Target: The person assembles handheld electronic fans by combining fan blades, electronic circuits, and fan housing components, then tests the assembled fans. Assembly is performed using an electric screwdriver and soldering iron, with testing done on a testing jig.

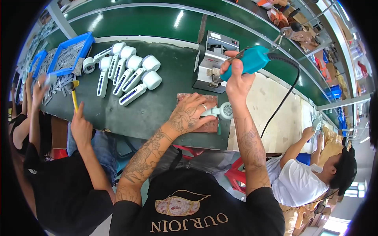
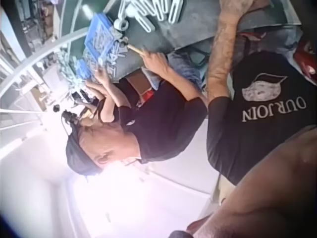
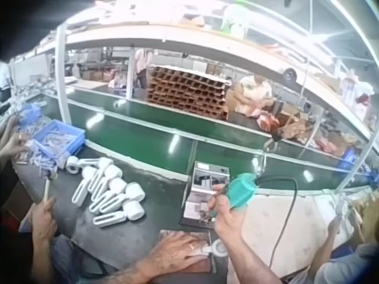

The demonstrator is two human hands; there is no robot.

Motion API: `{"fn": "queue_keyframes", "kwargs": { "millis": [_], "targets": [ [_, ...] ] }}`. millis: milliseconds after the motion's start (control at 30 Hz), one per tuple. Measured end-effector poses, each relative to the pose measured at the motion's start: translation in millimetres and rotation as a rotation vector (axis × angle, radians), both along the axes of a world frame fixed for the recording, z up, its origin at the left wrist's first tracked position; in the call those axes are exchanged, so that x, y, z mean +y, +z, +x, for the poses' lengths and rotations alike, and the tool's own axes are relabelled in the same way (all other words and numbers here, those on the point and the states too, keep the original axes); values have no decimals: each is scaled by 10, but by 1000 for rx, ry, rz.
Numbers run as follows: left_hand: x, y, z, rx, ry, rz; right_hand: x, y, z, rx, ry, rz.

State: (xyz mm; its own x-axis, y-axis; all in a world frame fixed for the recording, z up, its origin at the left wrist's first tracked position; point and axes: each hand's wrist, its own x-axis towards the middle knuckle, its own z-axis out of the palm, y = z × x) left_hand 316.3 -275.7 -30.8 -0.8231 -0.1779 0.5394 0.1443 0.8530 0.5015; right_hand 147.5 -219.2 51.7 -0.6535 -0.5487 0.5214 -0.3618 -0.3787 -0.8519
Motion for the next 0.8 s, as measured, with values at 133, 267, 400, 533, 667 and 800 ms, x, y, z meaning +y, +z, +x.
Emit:
{"fn": "queue_keyframes", "kwargs": {
  "millis": [133,267,400,533,667,800],
  "targets": [
    [6,76,-46,-89,70,1,-88,-184,-51,-6,56,-5],
    [25,6,-78,-82,99,-22,-40,-269,-139,6,71,-24],
    [3,17,-18,-186,121,-8,82,-117,64,-98,61,108],
    [3,23,-62,-175,91,5,406,-76,185,-170,23,58],
    [13,86,-48,-169,79,20,464,-127,206,-176,55,50],
    [15,94,-32,-191,94,13,453,-166,230,-168,45,88]
  ]
}}
